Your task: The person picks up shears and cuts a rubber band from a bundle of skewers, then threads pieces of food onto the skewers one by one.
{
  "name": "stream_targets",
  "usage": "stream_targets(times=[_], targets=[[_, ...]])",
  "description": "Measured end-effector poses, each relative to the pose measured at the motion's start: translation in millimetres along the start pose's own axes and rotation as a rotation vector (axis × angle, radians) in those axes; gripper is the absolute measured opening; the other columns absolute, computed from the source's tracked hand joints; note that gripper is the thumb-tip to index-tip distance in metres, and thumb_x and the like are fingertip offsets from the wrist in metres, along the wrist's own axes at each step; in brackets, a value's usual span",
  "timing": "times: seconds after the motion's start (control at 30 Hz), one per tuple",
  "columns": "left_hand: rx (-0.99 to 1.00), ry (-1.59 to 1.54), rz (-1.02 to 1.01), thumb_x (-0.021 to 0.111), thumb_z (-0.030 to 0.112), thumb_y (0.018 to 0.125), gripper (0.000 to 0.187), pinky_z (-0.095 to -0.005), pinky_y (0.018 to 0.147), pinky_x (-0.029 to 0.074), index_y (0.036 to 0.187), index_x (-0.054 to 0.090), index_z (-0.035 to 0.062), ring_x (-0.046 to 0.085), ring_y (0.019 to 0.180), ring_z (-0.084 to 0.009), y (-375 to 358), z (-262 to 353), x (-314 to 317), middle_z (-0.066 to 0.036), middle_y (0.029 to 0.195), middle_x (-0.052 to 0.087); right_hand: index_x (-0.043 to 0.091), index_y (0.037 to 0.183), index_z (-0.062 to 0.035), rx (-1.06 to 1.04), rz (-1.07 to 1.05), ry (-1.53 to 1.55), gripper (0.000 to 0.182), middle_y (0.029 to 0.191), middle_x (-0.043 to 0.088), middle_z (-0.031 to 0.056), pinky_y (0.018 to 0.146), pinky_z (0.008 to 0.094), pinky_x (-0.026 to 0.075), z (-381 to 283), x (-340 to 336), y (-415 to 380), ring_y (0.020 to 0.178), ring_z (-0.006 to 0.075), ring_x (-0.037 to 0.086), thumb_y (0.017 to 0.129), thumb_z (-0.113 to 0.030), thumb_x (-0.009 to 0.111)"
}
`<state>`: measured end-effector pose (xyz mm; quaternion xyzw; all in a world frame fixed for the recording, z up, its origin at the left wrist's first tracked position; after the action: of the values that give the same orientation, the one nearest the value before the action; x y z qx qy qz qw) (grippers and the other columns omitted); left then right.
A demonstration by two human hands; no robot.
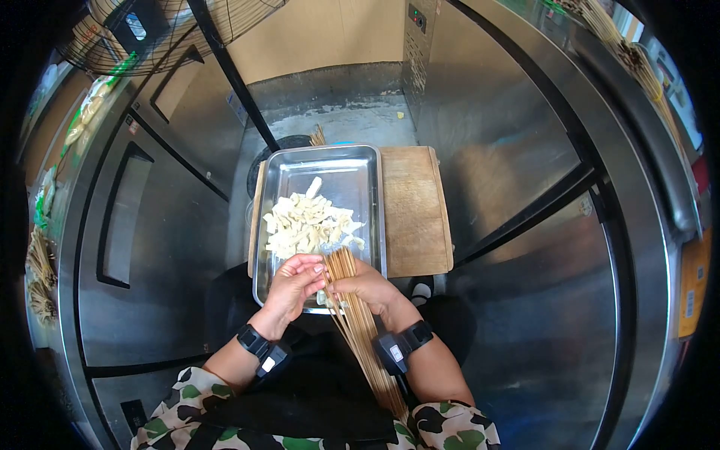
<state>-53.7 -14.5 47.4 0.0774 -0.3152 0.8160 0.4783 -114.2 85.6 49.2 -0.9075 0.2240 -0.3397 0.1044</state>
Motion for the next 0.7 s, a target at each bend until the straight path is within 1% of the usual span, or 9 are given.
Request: stream_targets(times=[0.2, 0.4, 0.47, 0.5, 0.53, 0.6, 0.7], targets=[[0.023, 0.017, -0.023, 0.061, 0.004, 0.085, 0.014, -0.0202, 0.068, 0.052, 0.098, 0.058, 0.0057, 0.061, 0.076, -0.0094, 1.5, 2.3, 5.3, -0.004, 0.088, 0.063, 0.057, 0.095, -0.0045, 0.016, 0.033, 0.0, 0.024, 0.078, 0.059, 0.0024, 0.057, 0.023, 0.046, -2.0, -0.7, -0.9, 0.066, 0.0098, 0.057, 0.072, -0.002, 0.065], [0.033, 0.05, -0.002, 0.058, 0.007, 0.088, 0.016, -0.0217, 0.068, 0.052, 0.104, 0.057, 0.0051, 0.06, 0.075, -0.0096, 0.2, 9.1, 1.6, -0.005, 0.089, 0.063, 0.055, 0.099, -0.003, -0.009, 0.064, 0.009, 0.028, 0.078, 0.059, 0.0032, 0.056, 0.0243, 0.046, -7.7, -0.2, -3.7, 0.066, 0.0108, 0.057, 0.072, -0.001, 0.065], [0.147, 0.107, 0.077, 0.055, 0.01, 0.09, 0.019, -0.0231, 0.068, 0.052, 0.107, 0.055, 0.0042, 0.06, 0.075, -0.0106, 0.8, 31.7, -16.0, -0.005, 0.091, 0.063, 0.055, 0.101, -0.0022, -0.009, 0.076, 0.017, 0.031, 0.079, 0.06, 0.004, 0.056, 0.0244, 0.046, -6.5, -4.3, -3.7, 0.066, 0.0112, 0.057, 0.072, 0.0, 0.065], [0.263, 0.168, 0.091, 0.054, 0.011, 0.09, 0.019, -0.0233, 0.068, 0.051, 0.108, 0.054, 0.0036, 0.06, 0.075, -0.0108, 8.0, 40.4, -36.6, -0.006, 0.091, 0.063, 0.054, 0.103, -0.0018, -0.008, 0.081, 0.022, 0.032, 0.08, 0.06, 0.0043, 0.057, 0.0244, 0.047, -5.7, -6.6, -3.7, 0.067, 0.0114, 0.057, 0.072, 0.001, 0.064], [0.309, 0.287, 0.139, 0.054, 0.01, 0.09, 0.017, -0.0232, 0.068, 0.051, 0.106, 0.055, 0.0033, 0.06, 0.076, -0.0104, 12.5, 45.7, -58.8, -0.006, 0.091, 0.063, 0.054, 0.103, -0.0016, -0.003, 0.089, 0.01, 0.033, 0.08, 0.06, 0.0046, 0.057, 0.0244, 0.047, -5.8, -7.9, -3.7, 0.067, 0.0116, 0.058, 0.072, 0.001, 0.064], [0.347, 0.5, 0.229, 0.055, 0.006, 0.088, 0.012, -0.0225, 0.066, 0.05, 0.099, 0.057, 0.0016, 0.059, 0.075, -0.0087, 19.3, 48.2, -94.6, -0.005, 0.088, 0.063, 0.053, 0.105, -0.001, 0.008, 0.108, -0.011, 0.034, 0.081, 0.061, 0.0052, 0.057, 0.0243, 0.048, -6.3, -9.9, -4.8, 0.067, 0.0121, 0.058, 0.072, 0.002, 0.064], [0.361, 0.999, 0.238, 0.058, 0.004, 0.085, 0.008, -0.0239, 0.064, 0.05, 0.091, 0.06, 0.0003, 0.061, 0.073, -0.0119, 16.2, 40.8, -101.0, -0.007, 0.084, 0.063, 0.053, 0.105, -0.0007, -0.032, 0.093, 0.01, 0.034, 0.082, 0.061, 0.0056, 0.057, 0.0243, 0.048, -3.7, -10.2, 0.0, 0.067, 0.0132, 0.058, 0.073, 0.002, 0.064]])
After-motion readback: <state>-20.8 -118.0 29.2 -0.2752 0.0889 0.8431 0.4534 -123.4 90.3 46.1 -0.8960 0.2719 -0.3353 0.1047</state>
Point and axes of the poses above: each hand's wrist, its own y-axis towards the middle knuckle, its own x-axis out of the palm, z = x × y, the point moved 8 cm from there along y, towards the middle knuckle
